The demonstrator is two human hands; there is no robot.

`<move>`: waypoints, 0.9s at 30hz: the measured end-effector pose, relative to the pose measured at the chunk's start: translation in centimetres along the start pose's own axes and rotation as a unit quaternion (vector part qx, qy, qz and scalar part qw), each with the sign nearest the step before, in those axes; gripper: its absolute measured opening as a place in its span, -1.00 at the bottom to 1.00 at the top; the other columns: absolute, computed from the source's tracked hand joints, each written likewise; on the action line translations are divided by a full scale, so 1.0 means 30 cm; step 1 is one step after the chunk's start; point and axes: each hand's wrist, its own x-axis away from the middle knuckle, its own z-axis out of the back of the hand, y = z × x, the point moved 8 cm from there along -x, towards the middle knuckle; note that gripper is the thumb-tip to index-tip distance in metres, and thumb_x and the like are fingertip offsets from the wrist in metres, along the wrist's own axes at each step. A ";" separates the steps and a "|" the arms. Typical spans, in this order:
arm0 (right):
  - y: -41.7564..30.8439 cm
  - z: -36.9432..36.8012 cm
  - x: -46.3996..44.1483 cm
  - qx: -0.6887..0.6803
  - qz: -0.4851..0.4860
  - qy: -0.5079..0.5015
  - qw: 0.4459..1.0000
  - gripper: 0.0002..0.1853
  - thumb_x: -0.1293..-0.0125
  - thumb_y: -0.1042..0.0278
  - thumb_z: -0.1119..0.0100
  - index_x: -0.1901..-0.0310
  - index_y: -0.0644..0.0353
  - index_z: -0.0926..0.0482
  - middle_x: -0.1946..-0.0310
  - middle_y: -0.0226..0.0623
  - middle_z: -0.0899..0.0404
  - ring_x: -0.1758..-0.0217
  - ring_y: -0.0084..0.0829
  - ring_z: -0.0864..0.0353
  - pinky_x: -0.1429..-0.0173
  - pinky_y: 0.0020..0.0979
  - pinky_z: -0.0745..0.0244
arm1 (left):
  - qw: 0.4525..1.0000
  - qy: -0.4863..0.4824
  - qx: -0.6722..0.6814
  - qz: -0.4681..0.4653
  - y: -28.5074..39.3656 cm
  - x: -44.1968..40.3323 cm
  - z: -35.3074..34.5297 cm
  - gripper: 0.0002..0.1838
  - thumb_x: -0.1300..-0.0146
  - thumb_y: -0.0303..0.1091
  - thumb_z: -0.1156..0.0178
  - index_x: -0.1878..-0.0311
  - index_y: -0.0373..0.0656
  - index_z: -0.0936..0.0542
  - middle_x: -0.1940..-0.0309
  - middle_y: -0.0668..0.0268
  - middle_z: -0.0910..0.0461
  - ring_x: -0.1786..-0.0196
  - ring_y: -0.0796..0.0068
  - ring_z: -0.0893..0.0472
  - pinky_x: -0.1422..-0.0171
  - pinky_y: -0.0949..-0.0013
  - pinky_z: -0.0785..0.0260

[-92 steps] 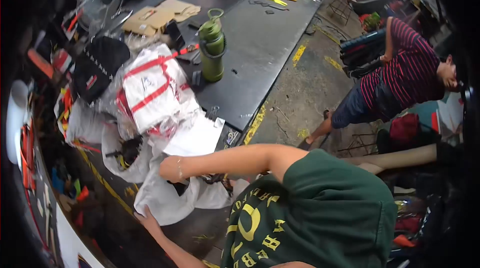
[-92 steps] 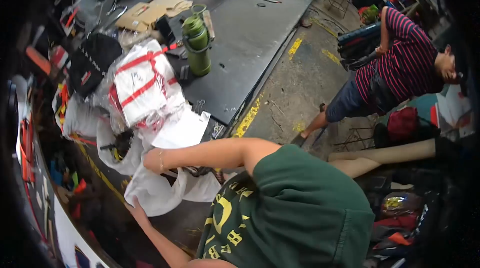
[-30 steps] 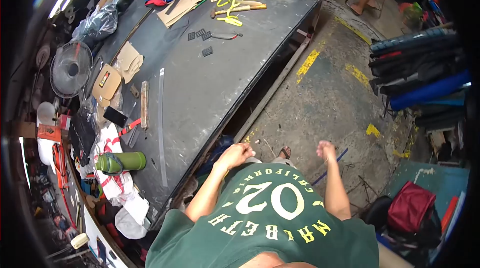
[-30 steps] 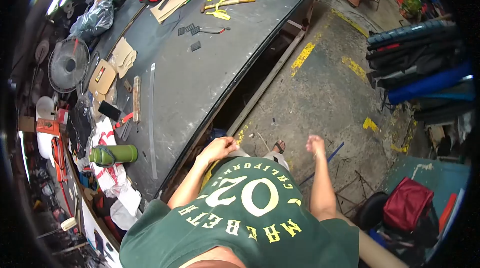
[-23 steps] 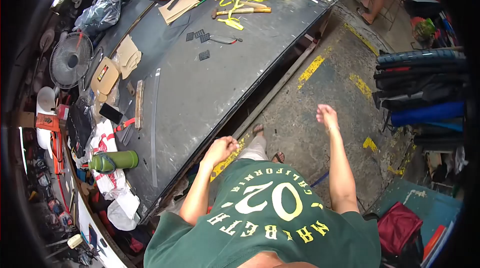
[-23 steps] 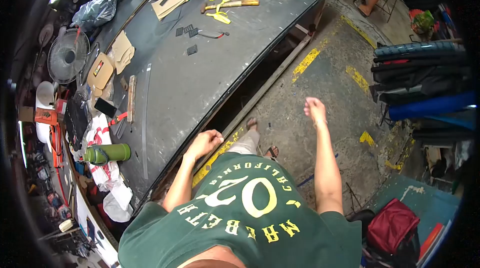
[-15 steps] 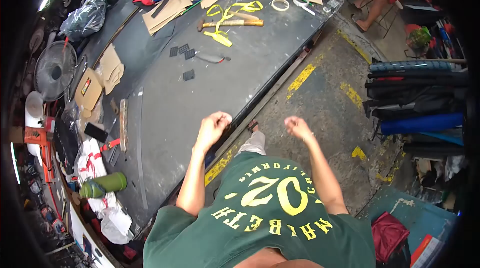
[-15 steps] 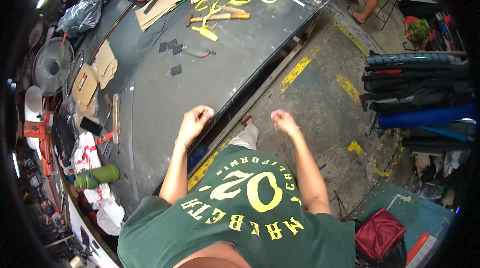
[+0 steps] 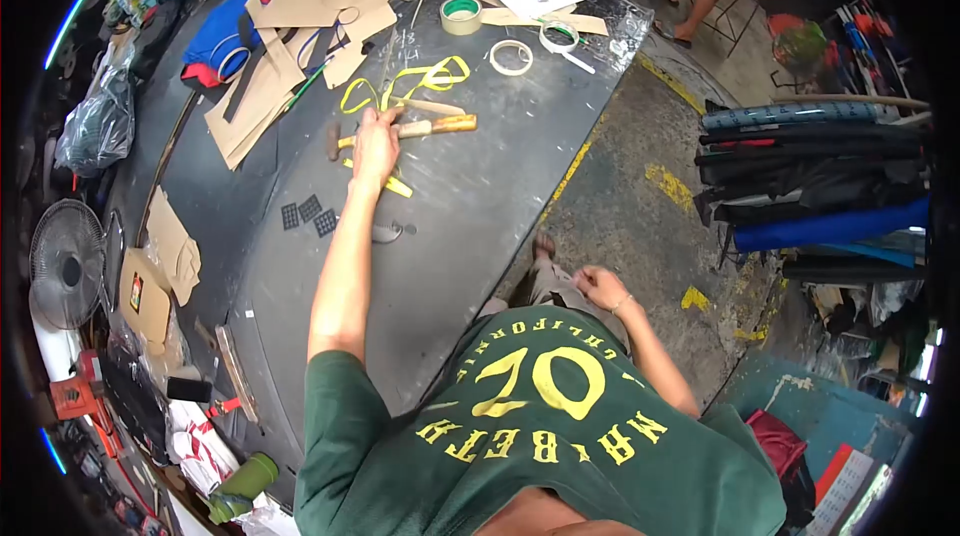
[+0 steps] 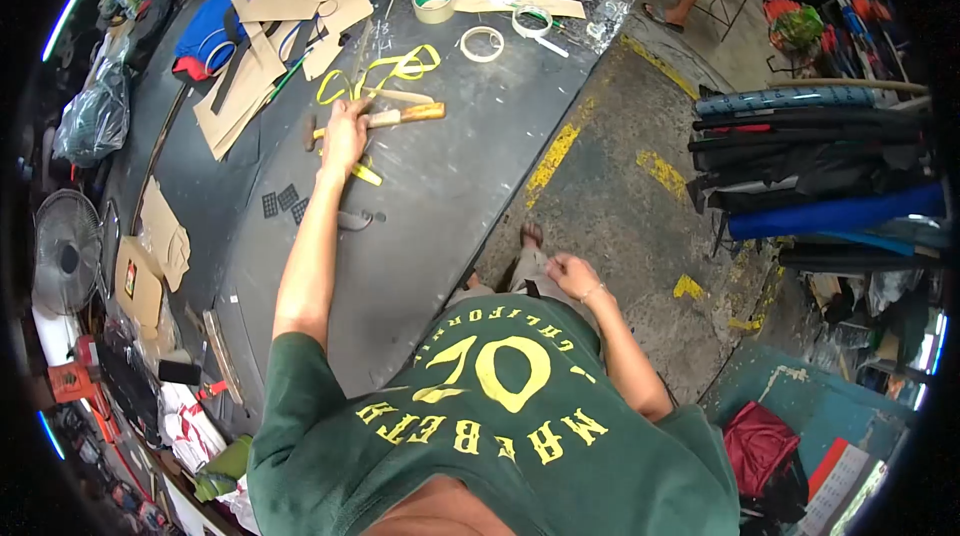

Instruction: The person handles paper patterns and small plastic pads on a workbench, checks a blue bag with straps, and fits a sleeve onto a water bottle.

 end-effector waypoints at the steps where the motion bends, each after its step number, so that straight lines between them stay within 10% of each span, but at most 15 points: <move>1: -0.131 0.057 -0.037 0.013 0.048 0.005 0.999 -0.73 -0.40 0.20 -0.26 0.03 0.20 -0.69 0.27 -0.17 -0.71 0.22 -0.27 -0.70 0.09 -0.27 -0.54 | 1.000 0.016 -0.017 -0.013 -0.012 -0.047 -0.014 -0.60 -0.31 -0.52 -0.16 -0.18 0.02 -0.65 0.09 0.07 -0.51 0.02 -0.02 -0.61 -0.16 -0.01 -0.49; 5: -0.617 0.253 -0.169 0.009 0.294 -0.004 0.956 -0.78 -0.43 0.26 -0.25 0.00 0.15 -0.71 0.15 -0.20 -0.68 0.14 -0.27 -0.67 0.08 -0.27 -0.53 | 0.989 -0.058 -0.139 0.010 -0.046 -0.190 -0.105 -0.67 -0.31 -0.42 -0.19 -0.10 0.12 -0.71 -0.02 0.20 -0.49 -0.11 0.08 -0.58 -0.20 0.06 -0.51; 8: -0.993 0.341 -0.201 -0.066 0.407 -0.189 0.892 -0.82 -0.45 0.32 -0.24 0.01 0.14 -0.71 0.10 -0.25 -0.66 0.07 -0.29 -0.69 -0.05 -0.32 -0.57 | 0.983 -0.114 -0.144 0.010 -0.057 -0.249 -0.103 -0.77 -0.27 -0.31 -0.28 0.02 0.08 -0.76 -0.02 0.21 -0.52 -0.11 0.10 -0.58 -0.19 0.06 -0.51; 13: -1.591 0.557 0.194 -0.291 0.777 -0.324 0.455 -0.84 -0.46 0.27 -0.16 0.08 0.10 -0.67 0.16 -0.34 -0.58 0.08 -0.27 -0.61 0.08 -0.25 -0.60 | 0.951 -0.203 0.113 0.202 -0.109 -0.340 -0.068 -0.75 -0.41 -0.12 -0.30 0.06 -0.08 -0.74 0.04 0.29 -0.52 0.00 0.33 -0.58 -0.10 0.34 -0.47; 17: -1.708 0.716 0.478 -0.362 0.841 -0.317 0.247 -0.76 -0.31 0.11 -0.24 0.14 0.06 -0.62 0.27 -0.27 -0.55 0.15 -0.18 -0.54 0.13 -0.20 -0.57 | 0.925 -0.245 0.083 0.278 -0.037 -0.354 -0.010 -0.77 -0.35 -0.21 -0.37 0.02 -0.10 -0.71 -0.15 0.16 -0.49 -0.11 0.20 -0.58 -0.20 0.24 -0.48; 20: -1.718 0.729 0.516 -0.364 0.836 -0.357 0.200 -0.75 -0.28 0.13 -0.26 0.14 0.09 -0.63 0.26 -0.24 -0.57 0.15 -0.17 -0.55 0.13 -0.21 -0.57 | 0.973 -0.192 -0.018 0.129 -0.037 -0.308 -0.020 -0.80 -0.34 -0.23 -0.37 0.10 -0.14 -0.70 -0.15 0.13 -0.51 -0.18 0.19 -0.59 -0.14 0.24 -0.52; 27: -1.727 0.767 0.362 -0.340 0.800 -0.467 0.161 -0.72 -0.22 0.16 -0.29 0.13 0.14 -0.63 0.22 -0.19 -0.60 0.16 -0.13 -0.58 0.13 -0.23 -0.57 | 0.980 -0.074 -0.015 0.185 0.054 -0.302 -0.020 -0.82 -0.31 -0.32 -0.37 0.18 -0.25 -0.69 -0.14 0.13 -0.52 -0.06 0.09 -0.66 -0.10 0.14 -0.57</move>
